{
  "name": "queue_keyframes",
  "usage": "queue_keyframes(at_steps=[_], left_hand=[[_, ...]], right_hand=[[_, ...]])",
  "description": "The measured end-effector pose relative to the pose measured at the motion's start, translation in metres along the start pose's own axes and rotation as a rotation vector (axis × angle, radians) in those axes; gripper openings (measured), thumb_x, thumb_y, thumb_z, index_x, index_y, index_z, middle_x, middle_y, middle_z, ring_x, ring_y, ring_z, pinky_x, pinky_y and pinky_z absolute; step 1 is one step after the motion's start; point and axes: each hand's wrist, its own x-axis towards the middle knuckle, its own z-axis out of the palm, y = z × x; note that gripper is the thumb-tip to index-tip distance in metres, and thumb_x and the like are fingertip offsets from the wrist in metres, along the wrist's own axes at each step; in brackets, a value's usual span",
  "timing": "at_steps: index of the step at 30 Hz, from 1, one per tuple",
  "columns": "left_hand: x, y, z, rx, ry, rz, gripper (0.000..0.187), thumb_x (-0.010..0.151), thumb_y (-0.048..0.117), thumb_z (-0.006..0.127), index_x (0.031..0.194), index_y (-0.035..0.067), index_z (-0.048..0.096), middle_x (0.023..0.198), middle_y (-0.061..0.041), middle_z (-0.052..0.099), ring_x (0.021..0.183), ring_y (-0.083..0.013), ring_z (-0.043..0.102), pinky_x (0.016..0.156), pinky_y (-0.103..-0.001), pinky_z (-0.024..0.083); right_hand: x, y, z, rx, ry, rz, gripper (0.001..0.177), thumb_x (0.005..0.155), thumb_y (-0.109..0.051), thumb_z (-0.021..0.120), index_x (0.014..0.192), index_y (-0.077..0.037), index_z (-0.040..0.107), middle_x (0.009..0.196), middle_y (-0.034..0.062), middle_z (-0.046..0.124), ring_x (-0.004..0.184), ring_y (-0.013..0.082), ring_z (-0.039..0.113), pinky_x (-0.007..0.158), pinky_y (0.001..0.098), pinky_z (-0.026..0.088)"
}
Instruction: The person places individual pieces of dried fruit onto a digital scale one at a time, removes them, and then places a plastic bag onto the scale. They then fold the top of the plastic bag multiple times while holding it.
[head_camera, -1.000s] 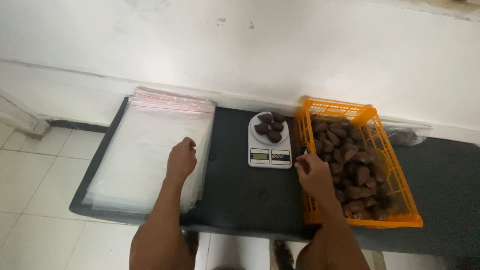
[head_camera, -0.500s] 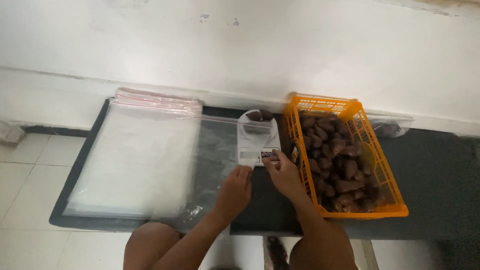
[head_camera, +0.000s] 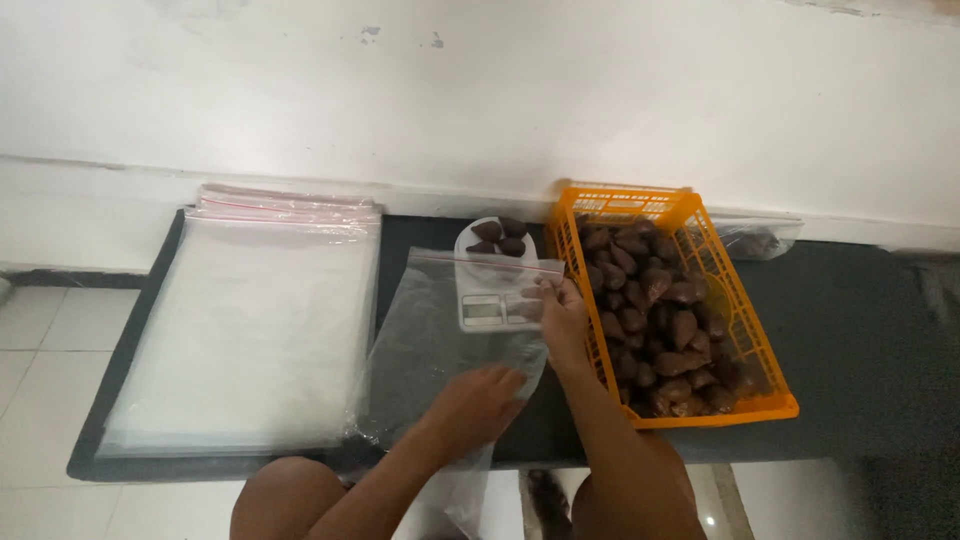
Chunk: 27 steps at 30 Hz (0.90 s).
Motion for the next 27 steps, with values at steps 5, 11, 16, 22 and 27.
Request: queue_keyframes(at_steps=[5,11,16,22,27], left_hand=[[-0.008,-0.053,-0.046,0.187,0.412,-0.196,0.018,0.101,0.022,0.058,0.113,0.009,0.062,0.098,-0.01,0.066,0.092,-0.0287,0.071,0.072,-0.038,0.06],[-0.014,-0.105,-0.088,-0.259,0.697,-0.558,0.043,0.098,0.027,0.067,0.13,0.001,0.057,0.122,-0.021,0.063,0.115,-0.038,0.065,0.092,-0.049,0.057],[-0.009,-0.114,-0.096,-0.576,0.734,-0.624,0.073,0.098,0.038,0.07,0.149,-0.004,0.039,0.149,-0.028,0.047,0.137,-0.0419,0.051,0.109,-0.052,0.049],[-0.002,-0.096,-0.108,-1.042,0.779,-0.651,0.07,0.104,0.034,0.054,0.158,0.001,0.025,0.156,-0.026,0.043,0.146,-0.0415,0.042,0.12,-0.052,0.035],[-0.001,-0.115,-0.109,-1.012,0.835,-0.719,0.072,0.101,0.047,0.065,0.156,0.008,0.041,0.138,-0.021,0.05,0.128,-0.0314,0.054,0.108,-0.045,0.043]], right_hand=[[-0.009,0.0,-0.007,-0.005,-0.127,-0.254,0.017,0.105,-0.009,0.058,0.099,0.0,0.07,0.095,0.0163,0.075,0.083,0.0225,0.072,0.073,0.0383,0.062],[-0.016,0.001,-0.011,0.093,-0.261,-0.472,0.009,0.099,-0.005,0.067,0.098,0.0,0.076,0.089,0.0111,0.075,0.081,0.0155,0.066,0.08,0.0369,0.058],[-0.016,0.012,-0.02,0.203,-0.321,-0.628,0.005,0.092,0.001,0.074,0.096,-0.001,0.073,0.086,0.0041,0.07,0.083,0.0109,0.059,0.083,0.0338,0.054],[-0.005,0.03,-0.025,0.289,-0.45,-0.62,0.011,0.091,0.005,0.072,0.102,0.003,0.071,0.098,0.0101,0.075,0.092,0.0158,0.066,0.089,0.0405,0.055],[-0.006,0.028,-0.021,0.325,-0.487,-0.609,0.013,0.088,0.008,0.073,0.097,-0.001,0.07,0.097,0.0083,0.074,0.095,0.0149,0.066,0.091,0.0393,0.054]])
